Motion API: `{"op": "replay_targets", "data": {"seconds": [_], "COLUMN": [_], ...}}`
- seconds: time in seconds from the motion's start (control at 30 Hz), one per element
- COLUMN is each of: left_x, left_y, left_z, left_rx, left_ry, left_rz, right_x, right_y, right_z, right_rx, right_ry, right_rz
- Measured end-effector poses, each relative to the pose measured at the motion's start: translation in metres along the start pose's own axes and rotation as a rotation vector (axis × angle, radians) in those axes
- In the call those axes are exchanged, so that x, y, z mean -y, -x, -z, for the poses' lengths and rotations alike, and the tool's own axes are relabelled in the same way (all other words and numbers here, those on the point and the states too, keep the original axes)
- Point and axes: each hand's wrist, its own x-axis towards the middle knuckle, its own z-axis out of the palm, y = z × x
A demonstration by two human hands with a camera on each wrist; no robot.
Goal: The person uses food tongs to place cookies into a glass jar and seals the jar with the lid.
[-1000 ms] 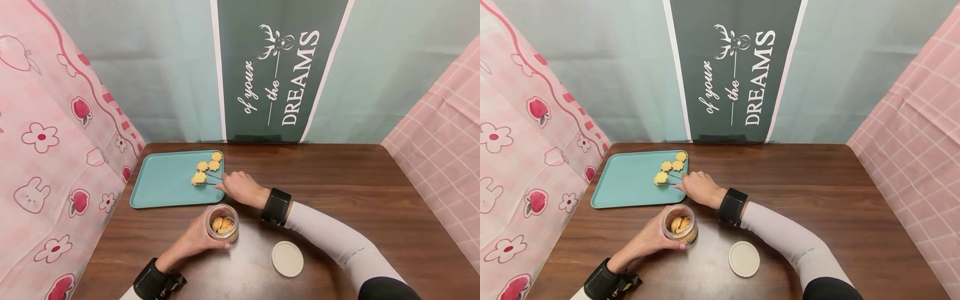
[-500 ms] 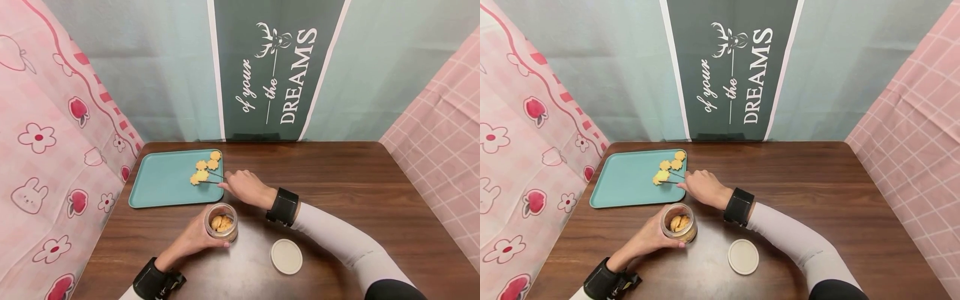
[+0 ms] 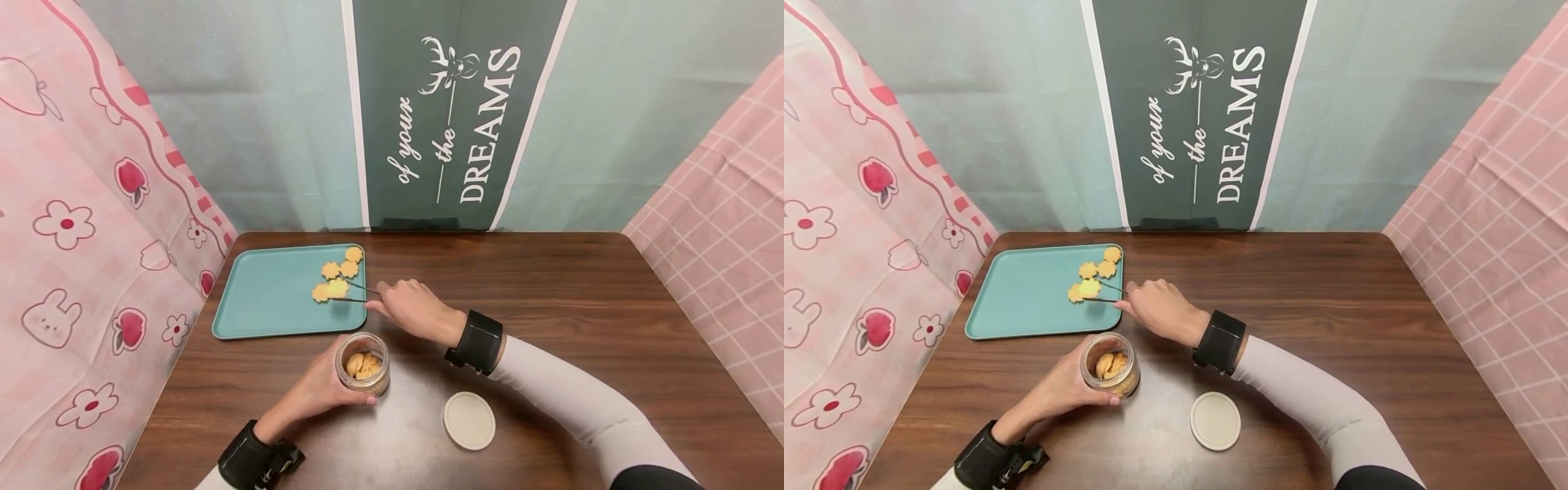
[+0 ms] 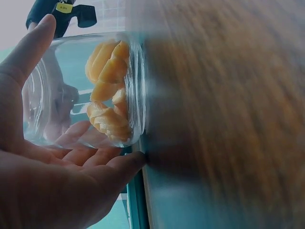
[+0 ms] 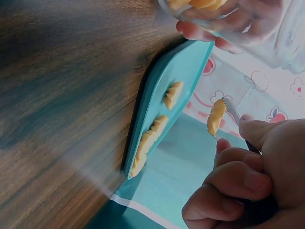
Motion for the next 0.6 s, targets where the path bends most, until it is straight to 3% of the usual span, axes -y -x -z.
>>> {"op": "replay_targets", "data": {"seconds": [0.6], "left_x": [-0.001], "left_y": [0.000], "left_z": [0.001], "left_rx": [0.009], "left_ry": [0.020], "left_rz": [0.021], "right_x": [-0.004], "right_y": [0.018], "right_z": [0.012], "right_rx": [-0.025], "right_ry": [0.007], "right_rz": [0.039]}}
